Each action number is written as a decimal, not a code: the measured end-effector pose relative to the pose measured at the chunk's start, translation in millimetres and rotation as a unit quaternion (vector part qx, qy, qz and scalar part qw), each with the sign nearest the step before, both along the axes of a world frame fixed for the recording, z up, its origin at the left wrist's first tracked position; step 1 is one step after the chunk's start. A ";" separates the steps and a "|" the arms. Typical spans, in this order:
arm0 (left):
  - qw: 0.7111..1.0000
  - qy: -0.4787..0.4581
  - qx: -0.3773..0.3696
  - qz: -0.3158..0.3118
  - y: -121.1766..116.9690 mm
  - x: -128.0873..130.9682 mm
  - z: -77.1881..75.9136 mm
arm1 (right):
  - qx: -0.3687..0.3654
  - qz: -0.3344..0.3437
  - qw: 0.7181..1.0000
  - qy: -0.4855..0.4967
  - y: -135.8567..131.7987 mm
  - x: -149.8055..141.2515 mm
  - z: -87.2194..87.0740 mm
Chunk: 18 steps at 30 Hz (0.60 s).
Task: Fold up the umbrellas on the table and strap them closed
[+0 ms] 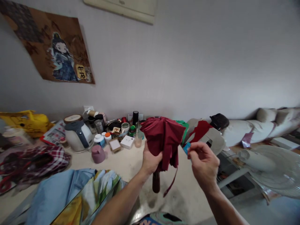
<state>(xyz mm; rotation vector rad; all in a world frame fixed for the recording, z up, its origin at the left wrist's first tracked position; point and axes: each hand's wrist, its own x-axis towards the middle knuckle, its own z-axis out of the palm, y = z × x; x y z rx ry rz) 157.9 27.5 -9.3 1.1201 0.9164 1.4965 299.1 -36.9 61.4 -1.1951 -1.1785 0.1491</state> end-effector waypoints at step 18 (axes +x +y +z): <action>0.999 0.032 0.023 0.026 4.3 -22.4 4.5 | -0.139 0.198 0.947 0.212 13.6 -1.5 -6.8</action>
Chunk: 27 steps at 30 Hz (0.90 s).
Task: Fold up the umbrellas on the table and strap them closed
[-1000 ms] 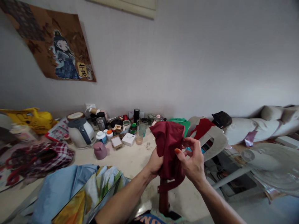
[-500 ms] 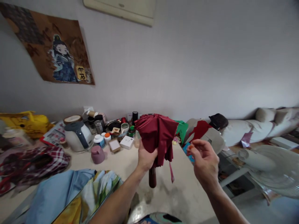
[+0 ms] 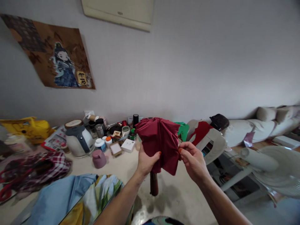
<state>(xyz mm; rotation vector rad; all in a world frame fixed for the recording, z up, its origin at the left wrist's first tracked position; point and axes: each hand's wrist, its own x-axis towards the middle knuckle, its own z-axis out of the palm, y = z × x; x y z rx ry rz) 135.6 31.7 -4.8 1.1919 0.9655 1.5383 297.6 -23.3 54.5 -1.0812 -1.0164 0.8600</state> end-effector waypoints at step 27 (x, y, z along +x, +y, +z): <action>0.997 0.054 -0.002 -0.061 -11.0 2.7 -7.3 | 0.204 -0.063 0.914 -0.346 10.4 42.4 67.7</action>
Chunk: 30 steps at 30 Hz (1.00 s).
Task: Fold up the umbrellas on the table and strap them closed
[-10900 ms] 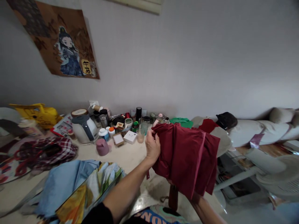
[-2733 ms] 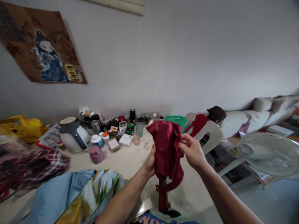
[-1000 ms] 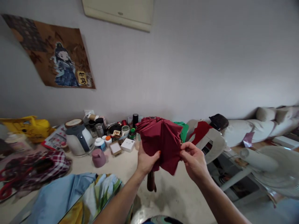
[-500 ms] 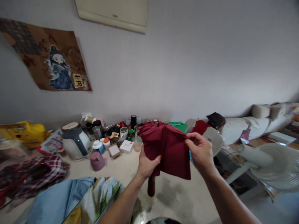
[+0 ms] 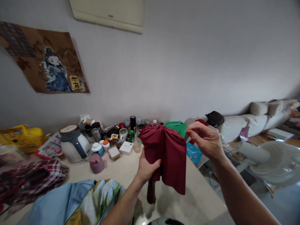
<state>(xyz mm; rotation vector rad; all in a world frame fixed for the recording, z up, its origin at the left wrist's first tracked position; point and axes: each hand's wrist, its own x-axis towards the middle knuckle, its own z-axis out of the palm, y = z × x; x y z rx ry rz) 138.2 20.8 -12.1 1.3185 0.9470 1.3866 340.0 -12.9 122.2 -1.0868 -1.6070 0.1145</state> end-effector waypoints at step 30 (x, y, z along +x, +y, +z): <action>0.999 0.031 -0.014 -0.005 7.1 -8.0 -13.8 | -0.105 -0.022 0.990 -0.095 -1.5 5.0 -7.1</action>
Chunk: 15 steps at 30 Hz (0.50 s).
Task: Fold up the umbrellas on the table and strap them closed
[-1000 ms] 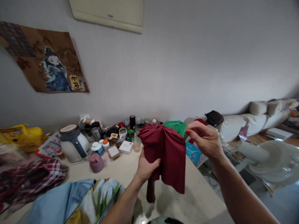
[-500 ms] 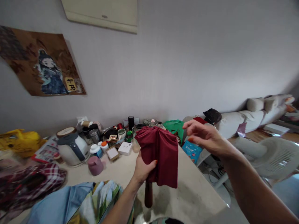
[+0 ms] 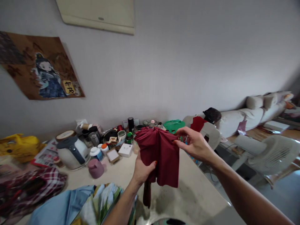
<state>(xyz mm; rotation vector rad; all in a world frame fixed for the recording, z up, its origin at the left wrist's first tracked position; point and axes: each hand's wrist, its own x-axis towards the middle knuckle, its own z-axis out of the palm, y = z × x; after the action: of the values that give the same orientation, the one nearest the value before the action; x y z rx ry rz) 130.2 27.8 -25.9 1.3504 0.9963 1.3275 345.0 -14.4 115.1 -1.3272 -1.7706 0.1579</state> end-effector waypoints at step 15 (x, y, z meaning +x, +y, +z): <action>0.994 -0.072 -0.063 -0.048 -0.5 2.1 -2.2 | -0.075 0.006 0.941 0.329 6.4 5.1 -41.5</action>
<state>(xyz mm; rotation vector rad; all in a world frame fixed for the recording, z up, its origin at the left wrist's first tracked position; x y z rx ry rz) 132.3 27.3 -28.2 1.1767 0.8902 1.2502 350.1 -8.0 73.6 -1.1812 -1.2083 0.6743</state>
